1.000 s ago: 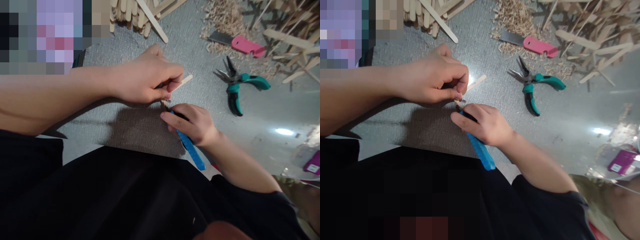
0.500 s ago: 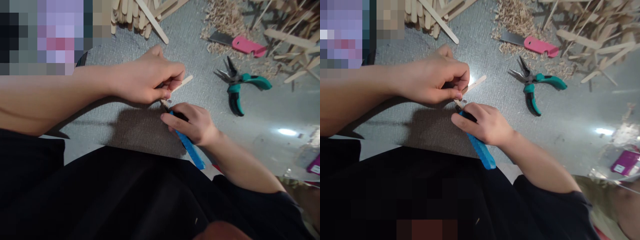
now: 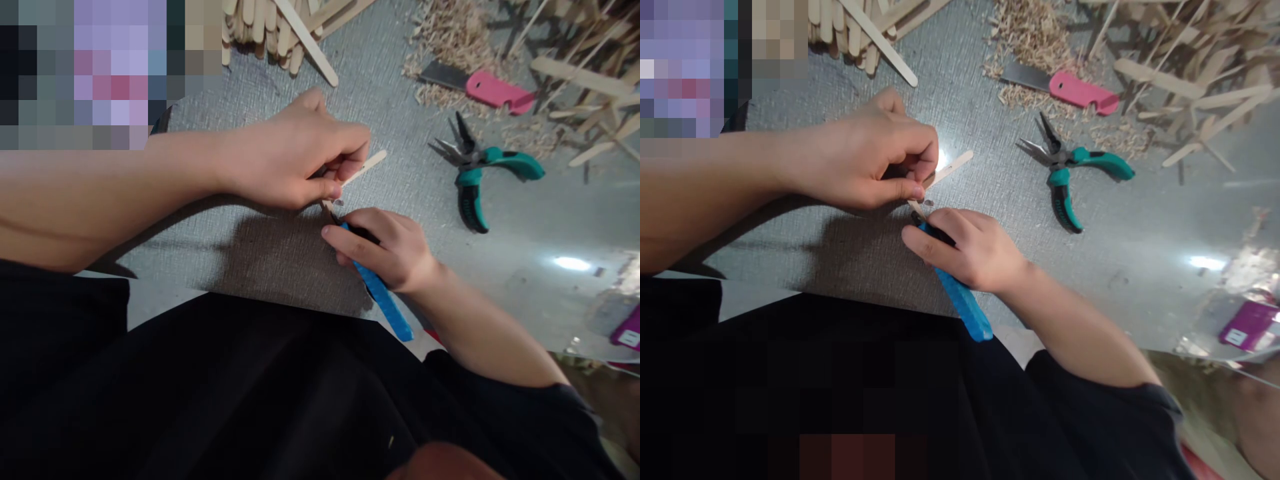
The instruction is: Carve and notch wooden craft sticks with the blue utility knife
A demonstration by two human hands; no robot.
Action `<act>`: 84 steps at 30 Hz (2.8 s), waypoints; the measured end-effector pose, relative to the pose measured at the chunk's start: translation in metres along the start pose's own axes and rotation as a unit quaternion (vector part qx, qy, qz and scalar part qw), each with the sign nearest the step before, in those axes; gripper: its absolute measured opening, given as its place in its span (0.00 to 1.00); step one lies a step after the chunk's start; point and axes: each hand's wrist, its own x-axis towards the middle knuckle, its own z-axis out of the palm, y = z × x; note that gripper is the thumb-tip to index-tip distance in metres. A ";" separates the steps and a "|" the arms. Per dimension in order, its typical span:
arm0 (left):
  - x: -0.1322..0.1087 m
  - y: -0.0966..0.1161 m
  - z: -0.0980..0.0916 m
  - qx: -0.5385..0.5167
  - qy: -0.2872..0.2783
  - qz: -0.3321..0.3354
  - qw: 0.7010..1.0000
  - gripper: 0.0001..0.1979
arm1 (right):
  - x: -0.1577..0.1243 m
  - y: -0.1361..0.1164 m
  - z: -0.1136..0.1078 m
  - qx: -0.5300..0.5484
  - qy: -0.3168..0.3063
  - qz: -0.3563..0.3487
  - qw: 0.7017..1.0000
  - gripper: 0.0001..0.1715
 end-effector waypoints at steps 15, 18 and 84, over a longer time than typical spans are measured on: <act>-0.001 0.001 -0.002 0.007 -0.003 -0.008 1.000 0.08 | 0.001 -0.002 0.000 -0.010 -0.009 0.010 1.000 0.20; -0.001 0.001 -0.002 0.016 -0.007 -0.016 1.000 0.08 | 0.002 -0.003 0.000 0.002 0.000 0.012 1.000 0.19; -0.007 -0.016 -0.003 0.076 -0.019 0.034 0.996 0.09 | 0.002 -0.007 0.006 -0.027 0.066 -0.038 0.997 0.11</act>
